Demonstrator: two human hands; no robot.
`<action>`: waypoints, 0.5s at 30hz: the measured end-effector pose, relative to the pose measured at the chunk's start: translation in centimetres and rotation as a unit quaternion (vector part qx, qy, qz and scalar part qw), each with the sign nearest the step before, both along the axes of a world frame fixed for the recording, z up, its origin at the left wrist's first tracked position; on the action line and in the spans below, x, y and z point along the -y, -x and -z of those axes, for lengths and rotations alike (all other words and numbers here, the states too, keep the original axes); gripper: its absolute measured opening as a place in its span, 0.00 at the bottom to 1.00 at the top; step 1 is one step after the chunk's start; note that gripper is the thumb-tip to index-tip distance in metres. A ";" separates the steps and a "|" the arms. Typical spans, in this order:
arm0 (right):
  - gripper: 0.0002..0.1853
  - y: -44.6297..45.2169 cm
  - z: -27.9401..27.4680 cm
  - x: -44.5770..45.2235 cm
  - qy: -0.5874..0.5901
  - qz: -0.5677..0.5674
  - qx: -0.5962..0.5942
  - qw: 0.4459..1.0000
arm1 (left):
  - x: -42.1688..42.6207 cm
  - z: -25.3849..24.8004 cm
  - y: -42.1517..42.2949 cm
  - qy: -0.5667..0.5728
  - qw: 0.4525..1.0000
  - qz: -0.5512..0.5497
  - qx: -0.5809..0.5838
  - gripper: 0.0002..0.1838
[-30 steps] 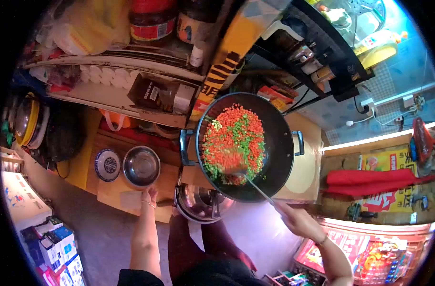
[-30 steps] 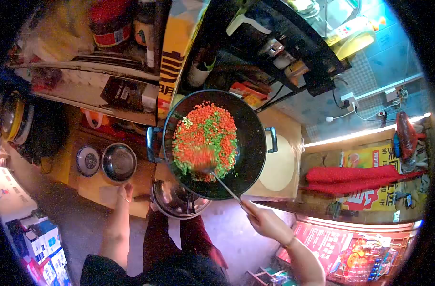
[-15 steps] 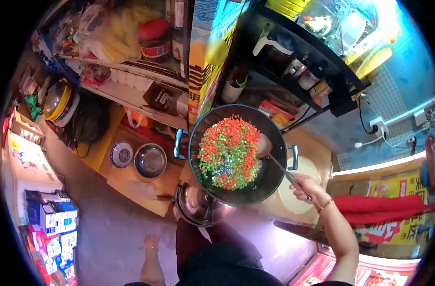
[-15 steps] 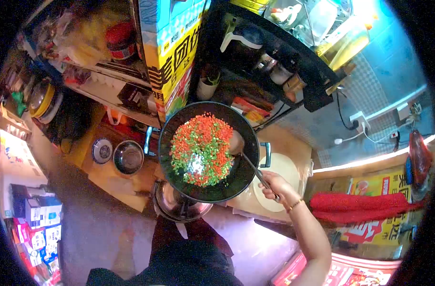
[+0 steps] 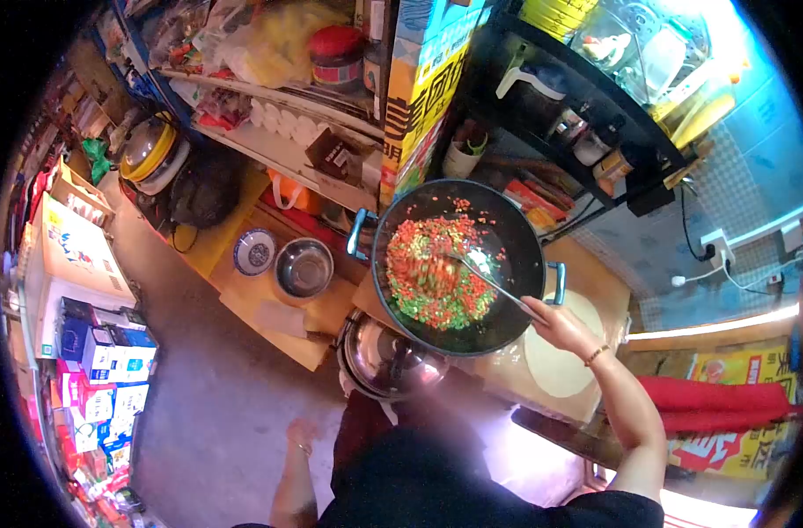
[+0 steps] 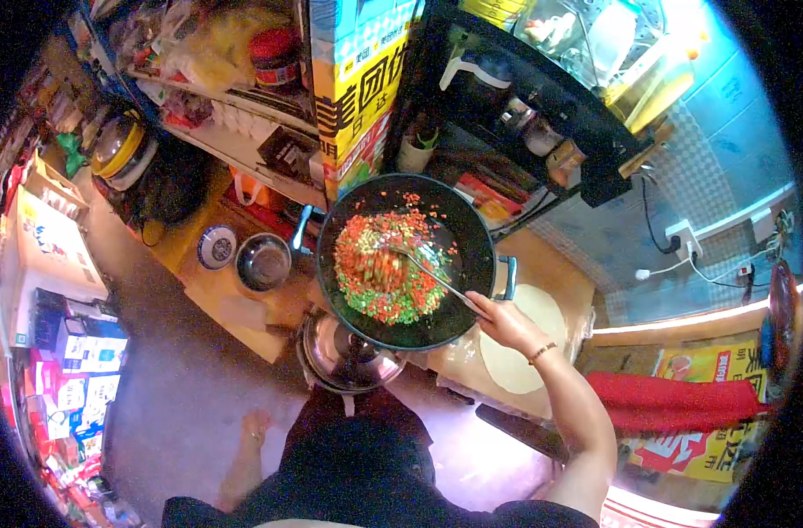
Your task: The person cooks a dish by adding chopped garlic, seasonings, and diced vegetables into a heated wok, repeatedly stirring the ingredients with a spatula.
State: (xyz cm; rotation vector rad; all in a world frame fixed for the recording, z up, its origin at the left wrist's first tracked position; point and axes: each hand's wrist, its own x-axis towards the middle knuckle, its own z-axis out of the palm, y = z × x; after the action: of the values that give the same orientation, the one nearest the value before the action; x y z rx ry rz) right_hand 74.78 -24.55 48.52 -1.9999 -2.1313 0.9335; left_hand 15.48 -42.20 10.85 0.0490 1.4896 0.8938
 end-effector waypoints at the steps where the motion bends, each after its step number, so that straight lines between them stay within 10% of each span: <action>1: 0.23 -0.2 -0.8 0.8 -0.055 -0.038 0.015 0.998 | -0.3 0.1 -0.2 0.001 1.000 0.001 0.005 0.14; 5: 0.18 -3.8 -2.4 1.9 -0.140 -0.041 0.060 0.987 | -4.1 -0.8 -1.0 0.013 1.000 -0.006 0.019 0.12; 8: 0.15 -2.2 -7.0 -0.1 0.166 0.139 0.106 0.970 | -6.1 -2.5 -1.2 0.025 0.999 0.024 -0.017 0.13; 15: 0.08 -2.4 0.2 -2.1 0.440 0.291 -0.288 0.799 | -4.9 -5.2 -1.8 -0.104 0.992 -0.067 -0.019 0.18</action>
State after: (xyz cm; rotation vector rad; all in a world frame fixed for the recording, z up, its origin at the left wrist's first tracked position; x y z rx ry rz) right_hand 77.14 -22.44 48.34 -2.0060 -0.6802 2.2358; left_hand 17.24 -37.25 16.09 0.1206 1.4421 1.1620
